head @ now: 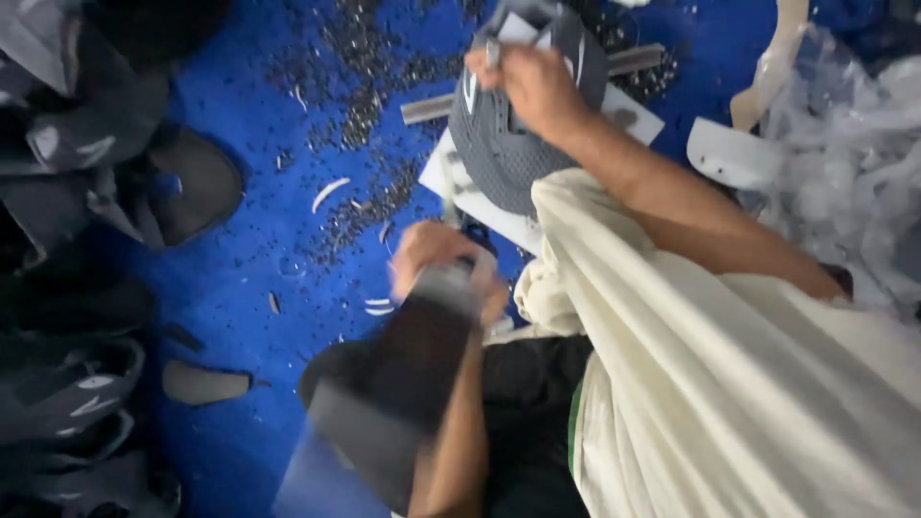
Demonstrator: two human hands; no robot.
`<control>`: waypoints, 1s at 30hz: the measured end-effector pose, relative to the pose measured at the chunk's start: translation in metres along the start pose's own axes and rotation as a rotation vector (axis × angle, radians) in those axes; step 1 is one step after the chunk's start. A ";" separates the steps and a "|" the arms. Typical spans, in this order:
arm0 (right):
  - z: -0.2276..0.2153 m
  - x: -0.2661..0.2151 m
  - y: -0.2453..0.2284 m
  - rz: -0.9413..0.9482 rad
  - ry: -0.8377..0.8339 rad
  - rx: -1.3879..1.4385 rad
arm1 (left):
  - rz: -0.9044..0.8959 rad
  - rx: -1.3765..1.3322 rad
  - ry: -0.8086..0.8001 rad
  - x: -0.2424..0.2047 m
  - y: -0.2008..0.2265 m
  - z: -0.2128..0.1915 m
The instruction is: Punching holes into shoe upper components using a manual punch tool and a mallet.
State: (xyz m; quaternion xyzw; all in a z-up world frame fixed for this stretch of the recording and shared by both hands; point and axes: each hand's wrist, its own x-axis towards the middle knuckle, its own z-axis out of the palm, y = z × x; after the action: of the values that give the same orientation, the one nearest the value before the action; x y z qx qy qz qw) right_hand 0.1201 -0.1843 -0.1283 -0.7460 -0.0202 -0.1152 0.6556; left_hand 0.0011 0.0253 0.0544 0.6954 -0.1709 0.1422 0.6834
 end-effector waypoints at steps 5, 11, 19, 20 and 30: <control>-0.004 0.000 0.003 -0.272 -0.030 -0.442 | -0.617 0.603 -0.158 -0.050 -0.062 0.003; -0.011 0.042 0.047 0.233 0.005 0.315 | -0.368 0.513 -0.076 0.000 0.029 -0.009; -0.005 0.015 0.005 -0.165 0.028 -0.077 | -0.223 0.144 -0.115 0.014 0.007 0.001; -0.006 0.009 -0.009 -0.244 0.010 -0.238 | -0.277 0.245 -0.155 -0.005 -0.039 -0.002; -0.065 -0.023 0.027 0.144 0.421 0.812 | -1.060 0.973 -0.646 -0.110 0.025 -0.097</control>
State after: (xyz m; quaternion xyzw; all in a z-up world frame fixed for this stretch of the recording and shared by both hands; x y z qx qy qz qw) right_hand 0.0929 -0.2490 -0.1514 -0.3889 0.1218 -0.2009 0.8908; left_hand -0.1052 0.1267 0.0317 0.9120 0.0747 -0.3526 0.1957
